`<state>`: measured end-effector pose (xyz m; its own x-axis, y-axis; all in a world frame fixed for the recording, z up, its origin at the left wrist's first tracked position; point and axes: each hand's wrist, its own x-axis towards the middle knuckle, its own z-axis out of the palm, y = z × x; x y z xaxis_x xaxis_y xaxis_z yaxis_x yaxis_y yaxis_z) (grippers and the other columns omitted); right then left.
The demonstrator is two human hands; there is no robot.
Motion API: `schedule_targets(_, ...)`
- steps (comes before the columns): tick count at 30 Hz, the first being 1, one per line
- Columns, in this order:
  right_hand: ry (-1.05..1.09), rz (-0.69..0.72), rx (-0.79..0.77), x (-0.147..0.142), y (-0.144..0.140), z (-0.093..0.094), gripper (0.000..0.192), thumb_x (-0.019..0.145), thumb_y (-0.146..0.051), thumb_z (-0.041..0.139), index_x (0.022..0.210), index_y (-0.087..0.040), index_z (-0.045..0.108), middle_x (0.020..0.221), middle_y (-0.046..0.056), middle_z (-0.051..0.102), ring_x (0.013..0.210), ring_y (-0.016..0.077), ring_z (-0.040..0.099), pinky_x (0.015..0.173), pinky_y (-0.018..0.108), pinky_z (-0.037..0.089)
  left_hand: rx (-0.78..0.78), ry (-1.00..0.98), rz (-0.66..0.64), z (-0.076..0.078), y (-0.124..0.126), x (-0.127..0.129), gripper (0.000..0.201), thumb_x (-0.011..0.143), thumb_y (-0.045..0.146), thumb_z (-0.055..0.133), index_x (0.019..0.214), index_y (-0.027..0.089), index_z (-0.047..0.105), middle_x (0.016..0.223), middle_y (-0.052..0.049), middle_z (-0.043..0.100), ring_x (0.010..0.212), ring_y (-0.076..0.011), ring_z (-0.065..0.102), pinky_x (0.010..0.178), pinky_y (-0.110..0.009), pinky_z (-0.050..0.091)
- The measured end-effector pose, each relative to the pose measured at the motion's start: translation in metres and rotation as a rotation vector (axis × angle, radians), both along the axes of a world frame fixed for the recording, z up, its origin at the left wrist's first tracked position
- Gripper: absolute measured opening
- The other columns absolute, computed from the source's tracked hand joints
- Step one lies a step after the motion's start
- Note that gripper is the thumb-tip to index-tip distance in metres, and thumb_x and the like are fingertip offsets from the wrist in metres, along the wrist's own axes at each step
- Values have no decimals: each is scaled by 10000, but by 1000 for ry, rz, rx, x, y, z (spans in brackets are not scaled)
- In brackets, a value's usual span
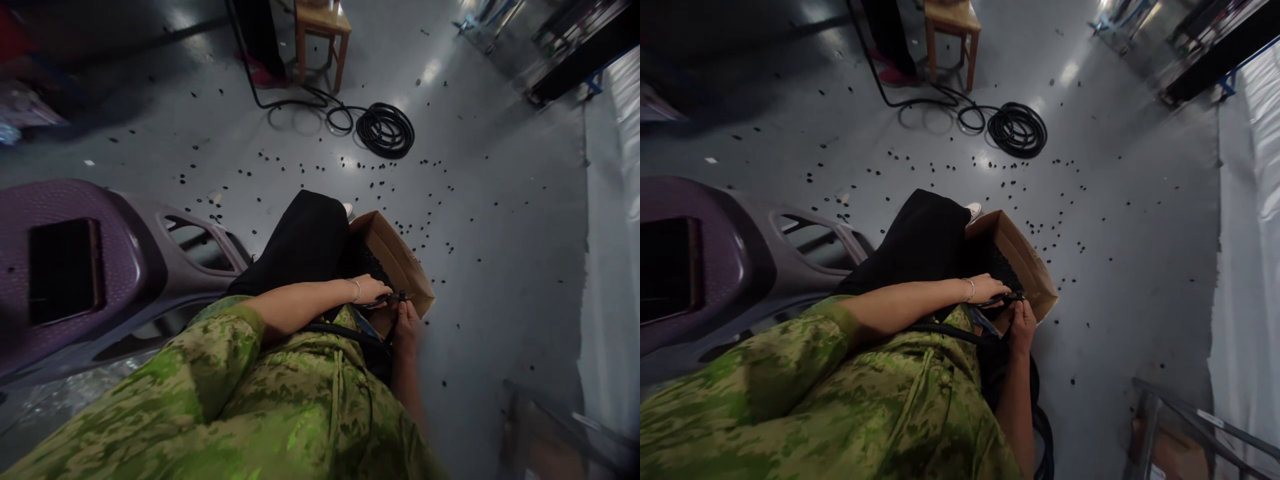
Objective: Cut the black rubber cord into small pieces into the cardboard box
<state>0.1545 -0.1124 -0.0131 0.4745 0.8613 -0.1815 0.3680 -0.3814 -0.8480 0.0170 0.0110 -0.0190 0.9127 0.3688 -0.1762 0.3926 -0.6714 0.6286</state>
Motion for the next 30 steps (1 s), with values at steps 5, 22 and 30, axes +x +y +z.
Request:
schedule_targets(5,-20,28,-15,1,0,-2,335,850,-501,427,684,-215,484,560,-39,404,528,117,363,505,234,280,34,-29,-30,0,0,0,357,882,448,434,1166,253,529,1069,-63,645,959,-186,613,790,-290,432)
schedule_targets(22,133,47,0,1,5,-13,333,844,-486,467,645,-219,455,536,-57,365,491,97,317,470,232,264,99,47,-15,-6,-4,3,285,862,395,477,912,151,617,868,-114,698,796,-187,662,748,-279,476)
schedule_targets(30,230,8,17,5,7,-17,293,809,-479,497,697,-210,474,559,-57,391,491,87,302,469,221,250,43,62,-35,3,-2,1,249,860,365,472,968,179,597,924,-91,697,803,-184,661,721,-270,480)
